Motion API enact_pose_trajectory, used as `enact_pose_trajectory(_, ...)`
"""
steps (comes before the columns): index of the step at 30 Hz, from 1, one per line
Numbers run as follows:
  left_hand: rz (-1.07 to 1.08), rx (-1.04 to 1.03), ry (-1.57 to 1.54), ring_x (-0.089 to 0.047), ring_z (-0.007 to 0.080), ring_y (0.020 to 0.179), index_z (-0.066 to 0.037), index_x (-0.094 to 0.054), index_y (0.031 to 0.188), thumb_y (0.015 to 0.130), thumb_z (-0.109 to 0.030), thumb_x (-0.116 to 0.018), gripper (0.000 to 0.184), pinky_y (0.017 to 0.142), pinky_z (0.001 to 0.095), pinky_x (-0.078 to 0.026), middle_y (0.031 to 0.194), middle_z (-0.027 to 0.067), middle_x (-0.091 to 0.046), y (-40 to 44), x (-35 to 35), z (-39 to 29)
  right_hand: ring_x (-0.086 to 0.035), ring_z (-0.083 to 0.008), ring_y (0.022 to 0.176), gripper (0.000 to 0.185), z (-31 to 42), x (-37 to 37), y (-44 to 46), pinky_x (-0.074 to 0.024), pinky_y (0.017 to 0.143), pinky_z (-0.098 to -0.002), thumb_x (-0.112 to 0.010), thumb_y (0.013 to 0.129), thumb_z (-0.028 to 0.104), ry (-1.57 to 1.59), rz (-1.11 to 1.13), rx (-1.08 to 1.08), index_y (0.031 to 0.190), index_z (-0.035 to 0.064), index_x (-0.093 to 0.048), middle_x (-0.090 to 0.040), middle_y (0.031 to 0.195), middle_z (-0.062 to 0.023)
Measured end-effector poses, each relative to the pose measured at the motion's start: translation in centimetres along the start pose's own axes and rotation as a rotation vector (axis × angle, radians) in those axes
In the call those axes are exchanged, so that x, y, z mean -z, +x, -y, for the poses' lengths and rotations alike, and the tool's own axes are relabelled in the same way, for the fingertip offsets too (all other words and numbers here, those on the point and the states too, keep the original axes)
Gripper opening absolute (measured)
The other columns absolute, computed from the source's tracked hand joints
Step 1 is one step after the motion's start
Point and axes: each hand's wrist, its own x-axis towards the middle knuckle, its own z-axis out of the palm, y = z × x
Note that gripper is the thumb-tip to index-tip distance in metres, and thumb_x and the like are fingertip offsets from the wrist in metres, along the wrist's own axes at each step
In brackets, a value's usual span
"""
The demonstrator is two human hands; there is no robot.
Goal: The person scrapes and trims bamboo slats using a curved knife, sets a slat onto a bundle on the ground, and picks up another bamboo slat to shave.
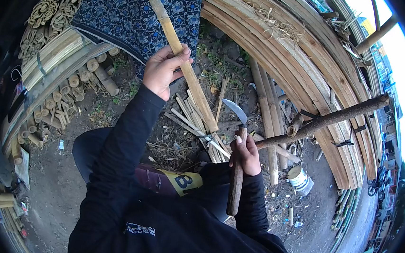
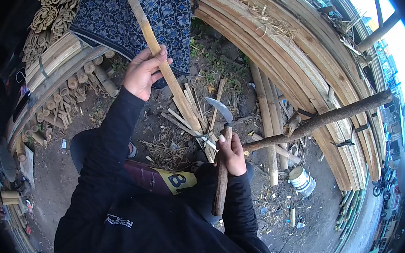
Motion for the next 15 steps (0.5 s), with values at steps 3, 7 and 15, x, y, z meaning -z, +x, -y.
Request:
enact_pose_trajectory(3,0.158,0.004,-0.051,-0.065,0.0208,0.101,-0.008,-0.058,0.112,0.095,-0.018,-0.061,0.021,0.087,0.0357,-0.053,0.102,0.0043,-0.064,-1.0,0.2,1.0,-0.053,-0.0150,0.044,0.032,0.4,-0.7,-0.2,-0.0470,0.040,-0.0269,-0.056,0.097,0.025,-0.098,-0.046,0.063,0.116,0.0035,-0.040,-0.054,0.082,-0.0069)
enact_pose_trajectory(7,0.396,-0.044,-0.236,-0.065,0.0266,0.103,-0.008,-0.055,0.111,0.095,-0.010,-0.057,0.016,0.090,0.0424,-0.056,0.101,0.0075,-0.063,-2.1,1.3,4.2,-0.054,-0.0146,0.044,0.034,1.6,-1.4,0.2,-0.0470,0.040,-0.0255,-0.061,0.094,0.022,0.135,-0.073,0.021,0.112,0.0035,-0.039,-0.059,0.088,-0.0099)
enact_pose_trajectory(15,0.653,-0.170,-0.368,-0.062,0.0312,0.110,-0.008,-0.051,0.101,0.093,-0.001,-0.055,0.012,0.103,0.0518,-0.045,0.105,0.0096,-0.066,-4.3,2.0,6.9,-0.054,-0.0130,0.047,0.039,-0.6,-2.4,2.3,-0.0473,0.042,-0.0257,-0.069,0.089,0.023,0.005,-0.129,-0.033,0.110,0.0023,-0.043,-0.054,0.084,-0.0053)
